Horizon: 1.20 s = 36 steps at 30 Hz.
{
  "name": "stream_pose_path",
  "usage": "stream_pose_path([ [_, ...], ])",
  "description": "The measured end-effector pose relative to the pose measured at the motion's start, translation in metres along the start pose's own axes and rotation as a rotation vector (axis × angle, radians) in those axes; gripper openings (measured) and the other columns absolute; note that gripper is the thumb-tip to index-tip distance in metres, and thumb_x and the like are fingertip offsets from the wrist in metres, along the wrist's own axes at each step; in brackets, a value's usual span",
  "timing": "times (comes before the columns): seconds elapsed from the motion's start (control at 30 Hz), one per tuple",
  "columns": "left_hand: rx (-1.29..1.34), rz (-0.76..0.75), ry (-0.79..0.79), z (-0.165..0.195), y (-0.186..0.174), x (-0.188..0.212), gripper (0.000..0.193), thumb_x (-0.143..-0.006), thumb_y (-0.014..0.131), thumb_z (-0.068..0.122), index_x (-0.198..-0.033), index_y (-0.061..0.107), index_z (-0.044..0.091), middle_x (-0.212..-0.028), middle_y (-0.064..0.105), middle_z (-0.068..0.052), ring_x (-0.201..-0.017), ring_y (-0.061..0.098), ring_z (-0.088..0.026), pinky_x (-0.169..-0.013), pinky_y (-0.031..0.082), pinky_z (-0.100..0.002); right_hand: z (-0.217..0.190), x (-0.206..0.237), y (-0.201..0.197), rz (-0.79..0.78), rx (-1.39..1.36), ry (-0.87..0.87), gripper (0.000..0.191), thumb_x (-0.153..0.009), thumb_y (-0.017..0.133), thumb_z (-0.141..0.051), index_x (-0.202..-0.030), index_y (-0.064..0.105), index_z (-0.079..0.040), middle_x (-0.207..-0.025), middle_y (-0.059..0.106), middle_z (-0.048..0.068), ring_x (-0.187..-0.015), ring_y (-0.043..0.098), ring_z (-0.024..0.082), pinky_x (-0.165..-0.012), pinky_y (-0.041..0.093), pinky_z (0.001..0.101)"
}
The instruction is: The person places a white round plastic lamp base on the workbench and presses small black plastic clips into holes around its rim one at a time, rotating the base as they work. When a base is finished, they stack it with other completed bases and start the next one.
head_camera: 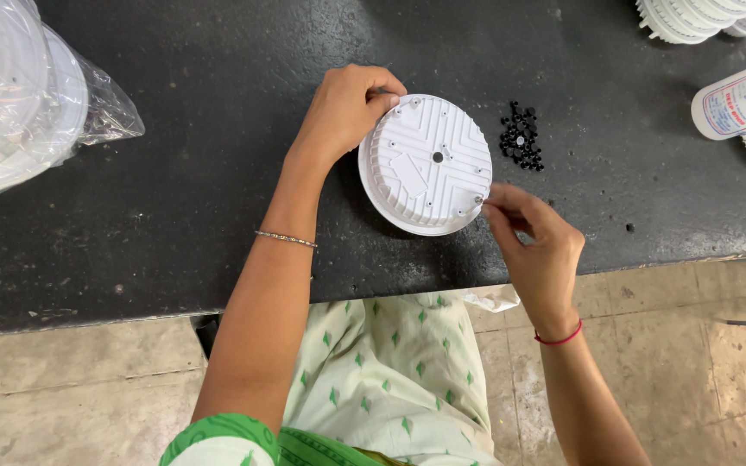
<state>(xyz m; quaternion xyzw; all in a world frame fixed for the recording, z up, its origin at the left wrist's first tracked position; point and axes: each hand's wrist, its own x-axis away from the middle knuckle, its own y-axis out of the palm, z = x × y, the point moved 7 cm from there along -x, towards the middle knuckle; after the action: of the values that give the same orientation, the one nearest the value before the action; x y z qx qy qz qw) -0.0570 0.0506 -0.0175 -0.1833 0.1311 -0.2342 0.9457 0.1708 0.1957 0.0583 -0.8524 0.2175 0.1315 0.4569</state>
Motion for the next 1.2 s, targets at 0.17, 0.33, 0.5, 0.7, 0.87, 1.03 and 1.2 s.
stream_pose_path([
  [0.17, -0.001, 0.003, 0.001, 0.000, 0.000, 0.001, 0.014, -0.091, 0.070, 0.014, -0.101, 0.080, 0.011, -0.086, 0.079, -0.005, -0.077, 0.075, -0.015, -0.073, 0.058, -0.032, -0.002, 0.002, 0.001, -0.034, 0.051, -0.026, 0.016, -0.095, 0.077, 0.000, -0.110, 0.077, -0.005, -0.101, 0.076, 0.006, -0.083, 0.072, 0.011, -0.071, 0.057, 0.0237],
  [0.33, 0.010, -0.009, -0.018, 0.000, 0.000, 0.000, 0.014, -0.091, 0.071, 0.014, -0.102, 0.080, 0.011, -0.086, 0.078, -0.006, -0.077, 0.075, -0.016, -0.072, 0.058, -0.032, -0.001, -0.002, 0.000, -0.069, 0.060, -0.029, 0.016, -0.094, 0.077, 0.000, -0.108, 0.078, -0.005, -0.102, 0.077, 0.007, -0.079, 0.071, 0.011, -0.067, 0.056, 0.0234],
  [0.5, 0.018, -0.006, 0.016, 0.002, -0.002, 0.000, 0.013, -0.091, 0.072, 0.013, -0.101, 0.080, 0.010, -0.086, 0.079, -0.007, -0.078, 0.075, -0.016, -0.073, 0.058, -0.032, 0.007, -0.005, -0.002, -0.053, -0.049, 0.093, 0.016, -0.095, 0.078, -0.005, -0.110, 0.076, -0.003, -0.099, 0.077, 0.007, -0.084, 0.073, 0.011, -0.076, 0.060, 0.0240],
  [0.7, -0.002, -0.013, -0.019, 0.000, -0.001, 0.001, 0.014, -0.091, 0.071, 0.014, -0.102, 0.079, 0.010, -0.086, 0.078, -0.007, -0.078, 0.075, -0.018, -0.073, 0.058, -0.034, 0.005, -0.007, 0.004, -0.040, -0.007, 0.090, 0.014, -0.093, 0.080, -0.006, -0.103, 0.075, 0.001, -0.094, 0.076, 0.008, -0.079, 0.074, 0.012, -0.072, 0.060, 0.0252],
  [0.87, 0.012, 0.000, 0.015, 0.001, -0.001, 0.000, 0.013, -0.091, 0.071, 0.013, -0.100, 0.080, 0.009, -0.088, 0.079, -0.006, -0.081, 0.076, -0.017, -0.075, 0.058, -0.033, 0.004, -0.009, 0.009, -0.042, 0.022, 0.104, 0.013, -0.092, 0.079, -0.006, -0.101, 0.074, 0.001, -0.092, 0.075, 0.008, -0.076, 0.073, 0.013, -0.070, 0.059, 0.0248],
  [1.03, 0.018, 0.005, 0.016, -0.001, 0.000, 0.000, 0.013, -0.091, 0.071, 0.013, -0.099, 0.080, 0.009, -0.088, 0.080, -0.006, -0.081, 0.076, -0.016, -0.075, 0.059, -0.033, 0.007, -0.010, 0.010, -0.054, 0.053, 0.114, 0.013, -0.092, 0.079, -0.006, -0.101, 0.074, 0.001, -0.091, 0.076, 0.008, -0.074, 0.072, 0.012, -0.069, 0.058, 0.0255],
  [1.2, 0.017, 0.017, 0.023, -0.002, 0.001, -0.001, 0.013, -0.090, 0.071, 0.013, -0.099, 0.080, 0.010, -0.088, 0.080, -0.005, -0.082, 0.076, -0.016, -0.075, 0.059, -0.033, 0.021, -0.010, 0.011, -0.133, -0.119, 0.231, 0.013, -0.094, 0.077, -0.008, -0.105, 0.075, -0.001, -0.090, 0.076, 0.003, -0.076, 0.069, 0.008, -0.069, 0.057, 0.0216],
])
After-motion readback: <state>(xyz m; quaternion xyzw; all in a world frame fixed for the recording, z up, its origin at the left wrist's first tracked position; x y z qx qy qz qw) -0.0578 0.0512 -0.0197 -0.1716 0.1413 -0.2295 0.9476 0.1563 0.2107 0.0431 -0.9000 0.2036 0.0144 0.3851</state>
